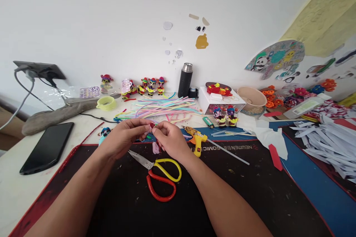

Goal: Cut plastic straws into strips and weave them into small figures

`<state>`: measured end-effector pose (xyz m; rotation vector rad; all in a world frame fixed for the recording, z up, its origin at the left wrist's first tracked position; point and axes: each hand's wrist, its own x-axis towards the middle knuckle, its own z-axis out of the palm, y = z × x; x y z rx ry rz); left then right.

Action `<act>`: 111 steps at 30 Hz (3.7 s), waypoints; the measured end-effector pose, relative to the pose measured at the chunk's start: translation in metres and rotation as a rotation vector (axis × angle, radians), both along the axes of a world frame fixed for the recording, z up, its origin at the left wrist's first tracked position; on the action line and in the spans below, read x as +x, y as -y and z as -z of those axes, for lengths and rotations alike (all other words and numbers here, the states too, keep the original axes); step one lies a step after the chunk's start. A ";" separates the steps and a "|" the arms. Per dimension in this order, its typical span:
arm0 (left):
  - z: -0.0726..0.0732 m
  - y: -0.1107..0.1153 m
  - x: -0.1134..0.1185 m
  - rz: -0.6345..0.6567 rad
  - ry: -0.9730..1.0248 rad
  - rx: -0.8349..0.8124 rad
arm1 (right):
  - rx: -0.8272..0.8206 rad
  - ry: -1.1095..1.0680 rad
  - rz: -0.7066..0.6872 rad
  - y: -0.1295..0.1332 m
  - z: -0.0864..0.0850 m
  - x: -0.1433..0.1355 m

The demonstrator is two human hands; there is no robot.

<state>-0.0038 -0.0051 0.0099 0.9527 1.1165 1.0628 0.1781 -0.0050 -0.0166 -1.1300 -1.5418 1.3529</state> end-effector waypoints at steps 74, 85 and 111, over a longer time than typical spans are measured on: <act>0.006 0.000 0.005 -0.078 -0.440 0.229 | -0.288 -0.300 -0.059 0.000 -0.004 -0.004; 0.007 0.006 0.012 -0.100 -0.974 0.508 | -0.163 -0.305 0.005 -0.004 0.007 -0.006; 0.008 -0.001 0.002 -0.085 -0.339 0.167 | -0.220 -0.257 -0.041 -0.002 0.004 -0.006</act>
